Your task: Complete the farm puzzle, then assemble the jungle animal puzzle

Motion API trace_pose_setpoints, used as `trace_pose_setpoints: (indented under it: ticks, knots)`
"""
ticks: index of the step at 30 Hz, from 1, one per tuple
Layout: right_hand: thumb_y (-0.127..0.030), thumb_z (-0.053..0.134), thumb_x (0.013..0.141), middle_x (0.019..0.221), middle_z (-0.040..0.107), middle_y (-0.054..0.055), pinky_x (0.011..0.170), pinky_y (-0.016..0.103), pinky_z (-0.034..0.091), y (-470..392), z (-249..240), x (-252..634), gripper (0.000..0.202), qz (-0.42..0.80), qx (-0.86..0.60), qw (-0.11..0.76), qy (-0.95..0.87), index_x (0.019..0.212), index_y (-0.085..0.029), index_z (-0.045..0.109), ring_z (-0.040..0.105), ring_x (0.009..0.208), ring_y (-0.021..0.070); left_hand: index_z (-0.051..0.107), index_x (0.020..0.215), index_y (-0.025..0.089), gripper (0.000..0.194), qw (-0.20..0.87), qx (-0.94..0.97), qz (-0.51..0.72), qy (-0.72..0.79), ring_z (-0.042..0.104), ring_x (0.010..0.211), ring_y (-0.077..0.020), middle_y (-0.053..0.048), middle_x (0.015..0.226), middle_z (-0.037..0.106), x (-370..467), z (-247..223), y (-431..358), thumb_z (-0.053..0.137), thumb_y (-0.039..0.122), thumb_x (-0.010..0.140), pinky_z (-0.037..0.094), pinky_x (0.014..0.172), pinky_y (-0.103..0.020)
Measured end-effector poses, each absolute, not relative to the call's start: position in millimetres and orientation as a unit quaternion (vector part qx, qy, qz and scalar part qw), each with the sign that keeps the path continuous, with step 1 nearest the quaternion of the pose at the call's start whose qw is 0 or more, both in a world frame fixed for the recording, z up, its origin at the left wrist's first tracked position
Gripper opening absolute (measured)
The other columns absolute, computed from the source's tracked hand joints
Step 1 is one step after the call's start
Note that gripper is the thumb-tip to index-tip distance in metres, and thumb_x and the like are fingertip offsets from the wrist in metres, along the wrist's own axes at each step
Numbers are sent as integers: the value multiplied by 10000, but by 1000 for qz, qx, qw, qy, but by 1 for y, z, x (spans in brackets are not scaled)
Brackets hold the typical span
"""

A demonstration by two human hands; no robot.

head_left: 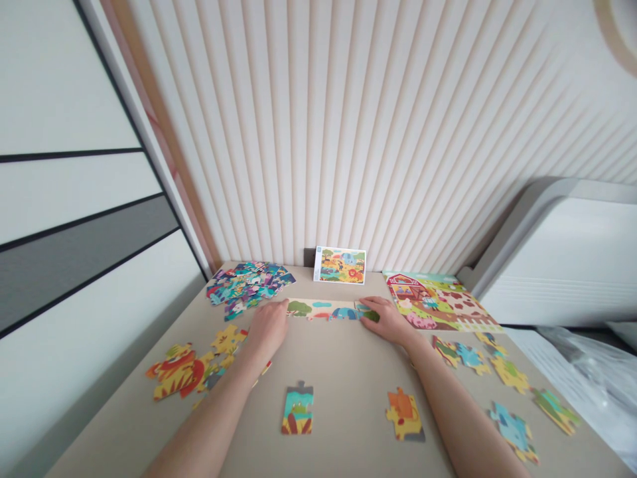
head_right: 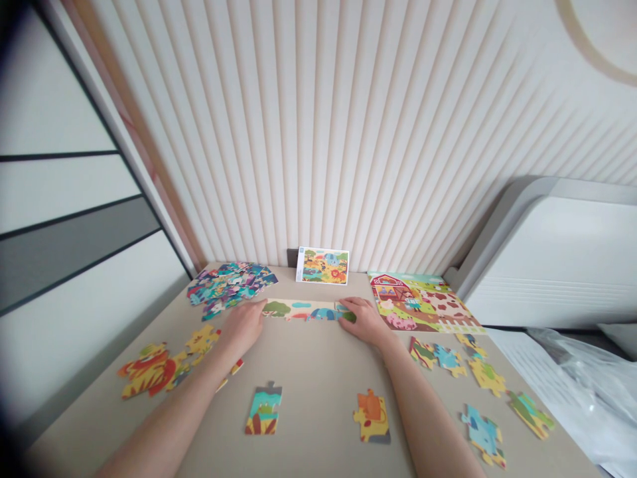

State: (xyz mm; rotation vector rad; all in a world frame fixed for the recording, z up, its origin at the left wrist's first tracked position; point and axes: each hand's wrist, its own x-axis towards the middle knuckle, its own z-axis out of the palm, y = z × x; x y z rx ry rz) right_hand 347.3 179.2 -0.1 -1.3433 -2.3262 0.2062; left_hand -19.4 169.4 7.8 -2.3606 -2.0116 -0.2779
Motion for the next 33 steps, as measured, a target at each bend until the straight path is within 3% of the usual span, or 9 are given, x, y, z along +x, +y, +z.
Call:
trace_pose_setpoints:
  ticks: [11,16,21,27,33]
  knots:
    - [-400,650,919,1441,638,107,1166,511,433,177,1,341,564,89,-490,225,-837,1467,-281,601,601,1331,303,625,1393,150,470,5,-759,-91,-645,721,1066,-245,-142,1149,766,-20,5,171,450,68,964,516,966,-356]
    - [-461,645,945,1372,692,111,1134,527,458,184,-8,341,512,104,-505,225,-827,1419,-269,631,631,1293,309,624,1394,157,484,6,-760,-92,-643,715,1083,-242,-138,1164,761,-20,3,172,437,56,960,509,988,-356]
    - [-465,680,923,1337,715,98,1122,500,469,186,-6,339,520,107,-518,217,-821,1402,-267,637,655,1259,296,619,1399,142,481,8,-763,-96,-639,712,1103,-245,-147,1182,756,-19,3,171,421,53,969,503,990,-355]
    - [-467,631,953,1431,640,117,1109,470,485,173,3,352,556,86,-547,215,-804,1474,-280,576,634,1298,292,639,1370,164,475,8,-763,-107,-638,712,1121,-239,-146,1150,765,-18,6,170,453,39,952,496,1002,-351]
    - [-464,601,977,1482,604,136,1192,578,378,153,18,367,527,56,-568,215,-793,1465,-268,584,561,1384,330,633,1381,163,484,1,-765,-123,-632,726,1090,-244,-154,1143,771,-15,16,164,471,45,941,513,1002,-376]
